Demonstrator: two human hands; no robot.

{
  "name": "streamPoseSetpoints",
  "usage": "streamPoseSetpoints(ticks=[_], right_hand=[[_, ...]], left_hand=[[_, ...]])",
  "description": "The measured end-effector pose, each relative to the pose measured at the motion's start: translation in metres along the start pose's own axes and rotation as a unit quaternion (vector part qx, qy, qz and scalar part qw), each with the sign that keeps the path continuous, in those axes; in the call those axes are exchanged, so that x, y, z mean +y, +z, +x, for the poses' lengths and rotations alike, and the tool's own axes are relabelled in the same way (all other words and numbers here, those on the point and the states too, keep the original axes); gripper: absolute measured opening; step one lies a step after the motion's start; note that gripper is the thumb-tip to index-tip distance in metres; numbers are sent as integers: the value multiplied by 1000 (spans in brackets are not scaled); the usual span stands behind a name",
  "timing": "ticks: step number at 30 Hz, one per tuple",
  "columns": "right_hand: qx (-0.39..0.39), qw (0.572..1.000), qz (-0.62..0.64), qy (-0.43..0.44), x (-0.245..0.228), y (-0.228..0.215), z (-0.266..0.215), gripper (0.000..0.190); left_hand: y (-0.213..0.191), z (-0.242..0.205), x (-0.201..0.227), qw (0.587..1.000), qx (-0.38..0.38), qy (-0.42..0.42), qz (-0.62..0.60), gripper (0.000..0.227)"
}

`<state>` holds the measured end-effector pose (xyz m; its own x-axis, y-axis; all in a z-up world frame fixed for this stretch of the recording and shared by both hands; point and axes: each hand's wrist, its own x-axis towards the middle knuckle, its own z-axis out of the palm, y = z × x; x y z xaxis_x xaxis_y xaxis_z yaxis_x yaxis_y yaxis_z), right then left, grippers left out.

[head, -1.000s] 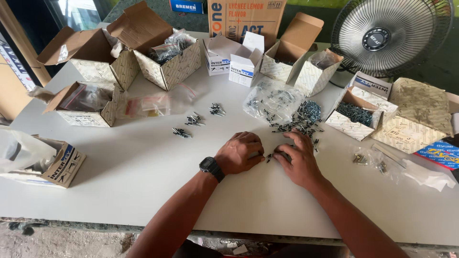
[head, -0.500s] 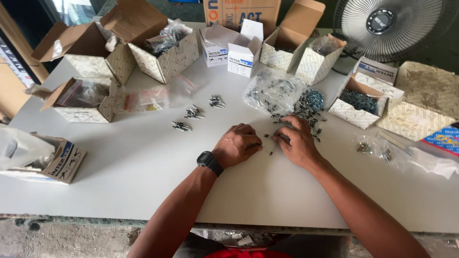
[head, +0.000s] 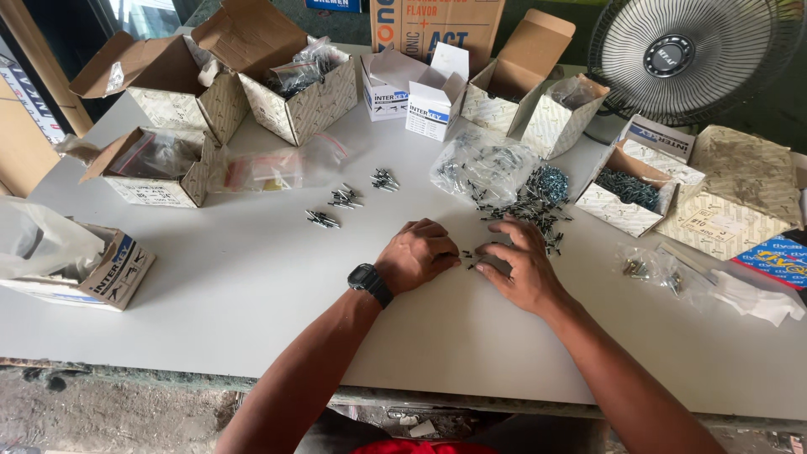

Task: The person sorts small metal fasteners on a white table, picking them up and arranging them into small piles. They then gather the sorted fasteners and place them into a small clear plastic bag. The workspace contains several cardboard boxes and a fan in the background.

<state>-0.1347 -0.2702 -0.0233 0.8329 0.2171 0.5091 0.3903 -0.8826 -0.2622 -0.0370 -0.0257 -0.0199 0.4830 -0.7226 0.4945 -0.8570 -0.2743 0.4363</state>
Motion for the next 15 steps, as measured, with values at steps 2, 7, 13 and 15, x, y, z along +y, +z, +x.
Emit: streamPoseSetpoints(ticks=[2,7,13,15], right_hand=[[14,1000,1,-7,2,4,-2,19],[47,999,6,-23,5,11,-5,9],[65,998,-17,0,18,17,-6,10],[91,996,-24,11,22,19,-6,5]], left_hand=[[1,0,-2,1000,-3,-4,-1,11],[1,0,0,1000,-6,-3,-6,12],[-12,-1,10,1000,2,-9,-30,20],[-12,-1,11,999,-5,-6,-36,14]])
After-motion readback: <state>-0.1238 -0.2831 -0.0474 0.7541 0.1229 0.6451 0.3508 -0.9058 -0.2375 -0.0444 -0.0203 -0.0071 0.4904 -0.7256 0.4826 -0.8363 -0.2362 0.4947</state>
